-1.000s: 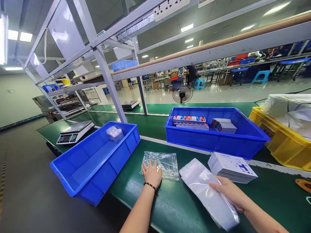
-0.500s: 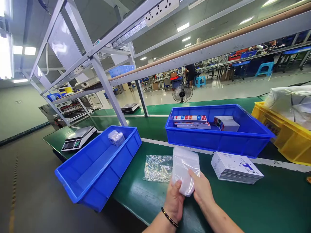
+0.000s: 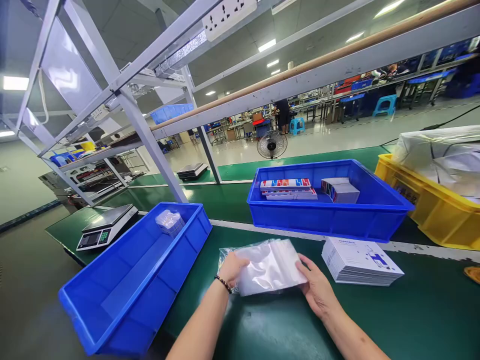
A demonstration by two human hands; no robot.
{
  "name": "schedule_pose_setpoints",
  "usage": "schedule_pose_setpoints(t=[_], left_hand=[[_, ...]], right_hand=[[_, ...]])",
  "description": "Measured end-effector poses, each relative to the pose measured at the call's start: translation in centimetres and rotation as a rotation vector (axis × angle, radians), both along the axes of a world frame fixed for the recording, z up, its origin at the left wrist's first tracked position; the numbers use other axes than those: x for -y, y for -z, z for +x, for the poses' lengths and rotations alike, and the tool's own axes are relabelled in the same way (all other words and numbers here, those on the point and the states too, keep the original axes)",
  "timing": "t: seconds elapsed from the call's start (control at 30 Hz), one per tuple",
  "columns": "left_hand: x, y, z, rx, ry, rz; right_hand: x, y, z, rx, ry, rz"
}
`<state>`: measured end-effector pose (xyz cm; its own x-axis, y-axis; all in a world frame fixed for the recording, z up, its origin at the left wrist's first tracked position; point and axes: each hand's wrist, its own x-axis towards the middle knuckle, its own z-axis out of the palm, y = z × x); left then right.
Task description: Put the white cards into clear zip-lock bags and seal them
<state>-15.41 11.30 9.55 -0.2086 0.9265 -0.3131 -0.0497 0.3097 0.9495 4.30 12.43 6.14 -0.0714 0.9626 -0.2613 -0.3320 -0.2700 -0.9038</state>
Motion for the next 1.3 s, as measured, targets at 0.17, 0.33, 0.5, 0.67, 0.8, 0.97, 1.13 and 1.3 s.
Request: schedule_pose_setpoints(t=[0.17,0.33,0.5,0.67,0.8,0.97,1.13,1.3], left_hand=[[-2.5,2.1,-1.3,-0.257,0.161,-0.212],[-3.2,2.0,-2.4,-0.552,0.234,-0.262],[-1.8,0.3,-2.8,-0.986,0.123,-0.169],[-0.7,0.7,0.2,-1.186,0.318,-0.186],[-0.9,2.0,1.5,-1.243,0.484,-0.278],[-0.9,2.2,1.3,-1.278,0.564,-0.327],[-0.9,1.6,1.6,-1.280,0.602,-0.367],[-0.6,0.4,2.6,-1.311,0.568,-0.304]], right_hand=[[-0.4,1.9,-0.2,0.226,-0.215,0.013],[-1.4,2.3,-0.4,0.628,-0.302,0.122],[-0.7,1.7,1.6,0.921,-0.341,0.263],[2.1,0.1,4.7,0.980,-0.404,0.391],[4.2,-0.7,7.3,0.987,-0.442,0.462],[5.2,0.0,9.9,0.920,-0.401,0.468],[5.3,1.5,10.2,0.882,-0.388,0.484],[5.5,1.6,10.5,0.855,-0.368,0.530]])
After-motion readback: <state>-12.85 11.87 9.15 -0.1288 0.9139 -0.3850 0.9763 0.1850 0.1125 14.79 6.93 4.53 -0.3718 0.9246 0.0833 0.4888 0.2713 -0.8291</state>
